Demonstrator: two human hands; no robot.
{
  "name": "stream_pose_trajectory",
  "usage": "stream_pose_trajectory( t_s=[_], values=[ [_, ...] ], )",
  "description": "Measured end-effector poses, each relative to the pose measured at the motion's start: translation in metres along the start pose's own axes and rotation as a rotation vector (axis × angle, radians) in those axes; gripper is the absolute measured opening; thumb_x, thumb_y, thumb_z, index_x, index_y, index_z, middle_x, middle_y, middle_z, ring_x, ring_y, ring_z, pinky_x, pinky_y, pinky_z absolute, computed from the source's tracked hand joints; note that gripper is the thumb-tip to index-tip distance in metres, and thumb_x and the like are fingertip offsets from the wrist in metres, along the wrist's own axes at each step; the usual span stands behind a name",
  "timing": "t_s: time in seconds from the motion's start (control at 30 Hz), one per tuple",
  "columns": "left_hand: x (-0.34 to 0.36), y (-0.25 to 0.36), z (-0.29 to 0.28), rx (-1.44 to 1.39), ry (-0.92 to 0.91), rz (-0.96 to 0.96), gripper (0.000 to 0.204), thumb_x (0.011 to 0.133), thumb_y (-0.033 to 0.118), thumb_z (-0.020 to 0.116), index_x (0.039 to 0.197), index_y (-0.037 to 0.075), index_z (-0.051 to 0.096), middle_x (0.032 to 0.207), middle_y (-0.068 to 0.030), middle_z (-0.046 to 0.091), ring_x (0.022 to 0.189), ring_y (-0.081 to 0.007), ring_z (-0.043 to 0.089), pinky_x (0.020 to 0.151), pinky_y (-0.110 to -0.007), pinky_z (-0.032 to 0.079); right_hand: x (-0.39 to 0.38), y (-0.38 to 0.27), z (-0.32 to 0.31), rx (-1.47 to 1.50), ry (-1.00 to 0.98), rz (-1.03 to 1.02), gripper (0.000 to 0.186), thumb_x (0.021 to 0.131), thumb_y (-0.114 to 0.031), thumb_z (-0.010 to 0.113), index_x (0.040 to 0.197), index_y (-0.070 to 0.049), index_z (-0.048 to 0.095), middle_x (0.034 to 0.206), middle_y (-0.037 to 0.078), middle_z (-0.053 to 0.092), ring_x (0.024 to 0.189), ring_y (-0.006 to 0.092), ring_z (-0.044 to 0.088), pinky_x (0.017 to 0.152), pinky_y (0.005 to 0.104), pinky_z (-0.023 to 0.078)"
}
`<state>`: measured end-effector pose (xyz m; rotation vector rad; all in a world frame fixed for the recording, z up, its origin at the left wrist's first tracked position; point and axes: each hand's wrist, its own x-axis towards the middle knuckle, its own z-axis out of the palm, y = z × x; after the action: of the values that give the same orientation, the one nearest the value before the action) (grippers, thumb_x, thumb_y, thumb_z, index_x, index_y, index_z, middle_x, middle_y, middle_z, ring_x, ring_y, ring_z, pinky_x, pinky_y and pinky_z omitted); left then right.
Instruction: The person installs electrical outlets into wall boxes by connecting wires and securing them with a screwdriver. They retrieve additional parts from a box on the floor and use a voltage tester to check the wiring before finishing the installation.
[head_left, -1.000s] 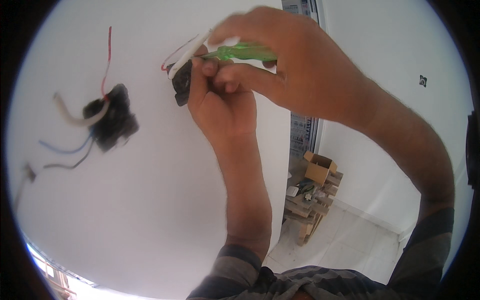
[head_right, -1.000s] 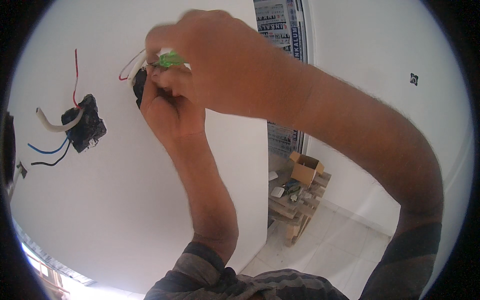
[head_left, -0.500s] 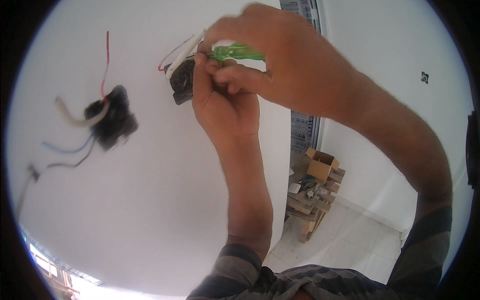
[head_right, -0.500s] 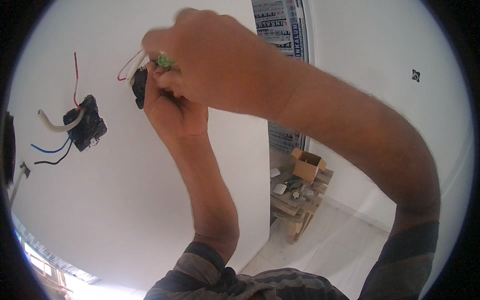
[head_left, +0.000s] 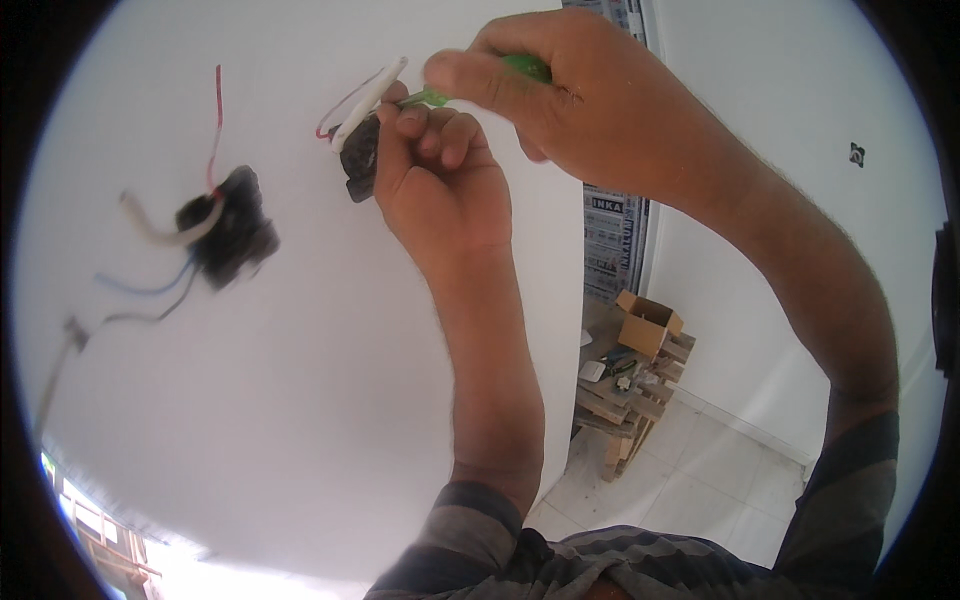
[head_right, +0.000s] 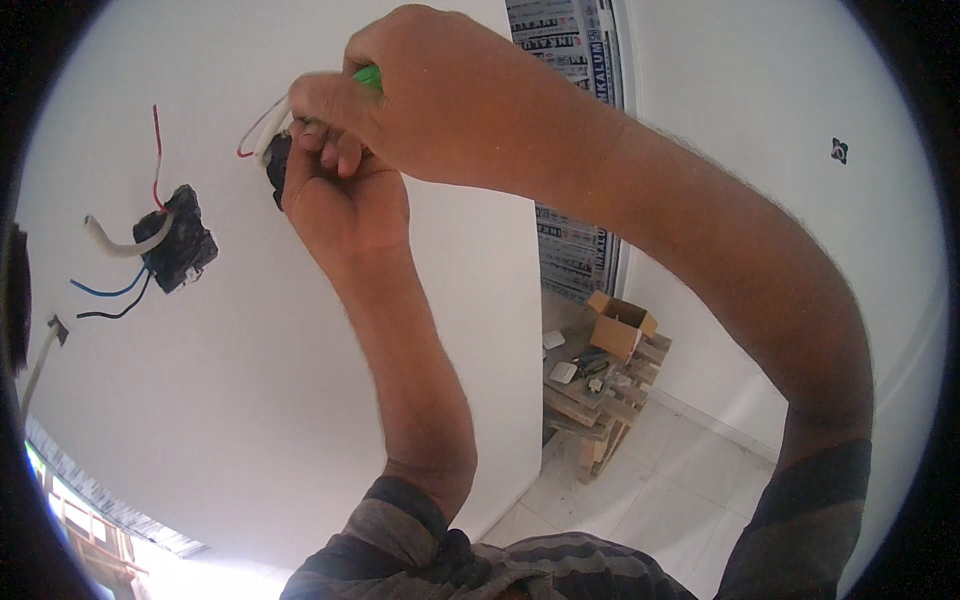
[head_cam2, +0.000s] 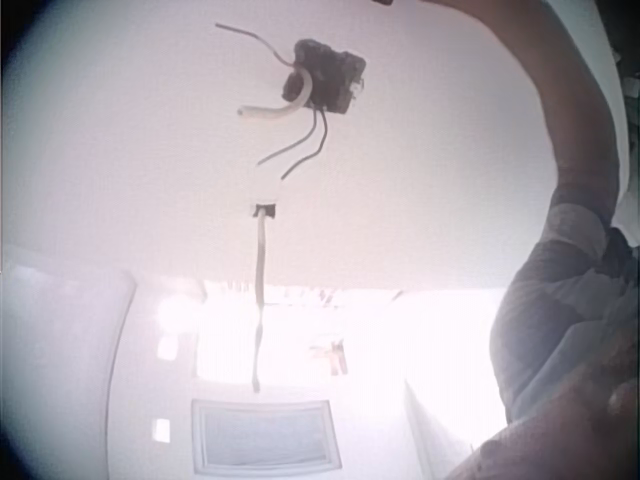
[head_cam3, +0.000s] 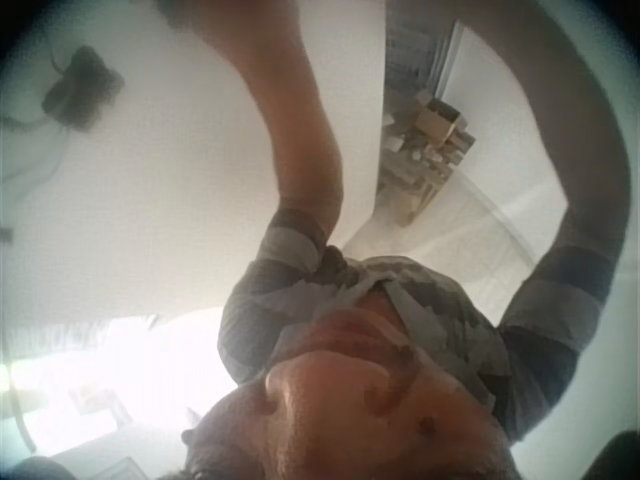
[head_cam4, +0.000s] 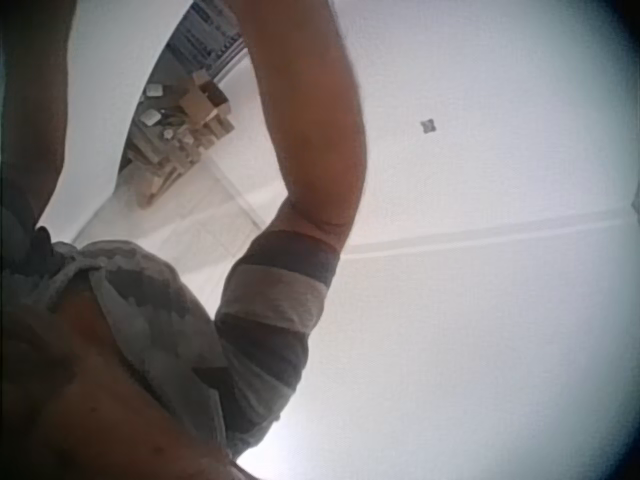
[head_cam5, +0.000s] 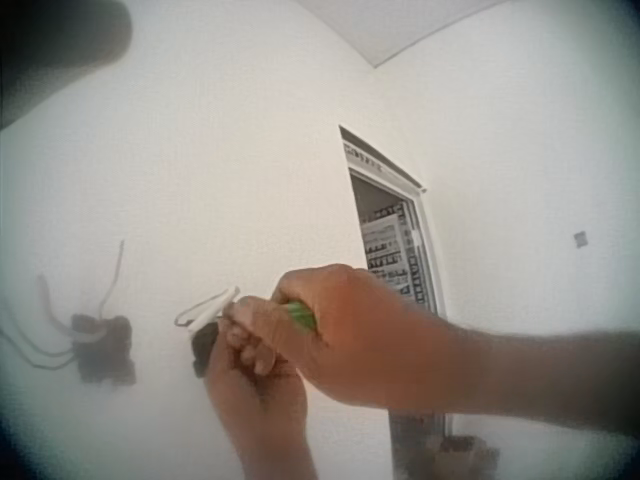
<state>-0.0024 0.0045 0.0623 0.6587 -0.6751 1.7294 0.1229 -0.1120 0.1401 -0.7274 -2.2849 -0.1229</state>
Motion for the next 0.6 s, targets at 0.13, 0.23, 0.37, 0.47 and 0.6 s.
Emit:
stream_pose_trajectory(
  t_s=[0.13,0.23,0.37,0.47,0.6],
  values=[
    [-0.001,-0.007,-0.001,-0.049,0.01,-0.023,0.019,0.106,0.014,0.051,0.117,0.0,0.057,0.077,0.0014,0.054,0.066,-0.0071,0.045,0.055,-0.023,0.038,0.012,0.043,0.023,-0.328,0.224,-0.236,0.021,0.093,-0.017,0.068,0.103,0.001,0.067,0.085,0.017,0.067,0.074,0.0238,0.07,0.065,0.0336,0.058],
    [0.001,-0.004,-0.002,-0.065,-0.001,-0.029,0.019,0.106,0.013,0.051,0.118,0.0,0.056,0.078,0.0014,0.053,0.066,-0.0078,0.045,0.055,-0.023,0.038,0.009,0.049,0.031,-0.588,0.316,-0.352,0.02,0.091,-0.013,0.071,0.109,-0.004,0.068,0.094,0.014,0.067,0.089,0.0247,0.071,0.075,0.0344,0.06],
    [0.006,-0.004,-0.005,-0.065,-0.01,-0.029,0.019,0.106,0.012,0.051,0.119,-0.001,0.056,0.079,0.001,0.053,0.067,-0.0081,0.045,0.056,-0.023,0.038,0.002,0.024,0.024,-0.224,0.379,-0.397,0.03,0.102,-0.026,0.058,0.101,0.004,0.063,0.081,0.018,0.067,0.071,0.0237,0.065,0.064,0.0367,0.052],
    [0.002,-0.002,0.001,-0.022,0.039,0.026,0.018,0.106,0.01,0.049,0.118,-0.002,0.055,0.08,-0.0007,0.052,0.067,-0.0084,0.044,0.054,-0.022,0.039,0.013,0.018,-0.011,0.071,-0.03,-0.023,0.027,0.101,-0.022,0.058,0.102,0.005,0.062,0.082,0.019,0.066,0.071,0.0244,0.064,0.064,0.0371,0.051],
    [0.001,-0.004,0.003,-0.067,0.035,0.004,0.019,0.106,0.008,0.047,0.12,-0.003,0.055,0.08,-0.0015,0.052,0.065,-0.0088,0.044,0.053,-0.021,0.04,0.008,0.037,0.017,-0.114,0.175,-0.197,0.016,0.098,-0.009,0.059,0.105,0.004,0.062,0.089,0.018,0.061,0.075,0.0239,0.061,0.068,0.0352,0.05]
  ],
)
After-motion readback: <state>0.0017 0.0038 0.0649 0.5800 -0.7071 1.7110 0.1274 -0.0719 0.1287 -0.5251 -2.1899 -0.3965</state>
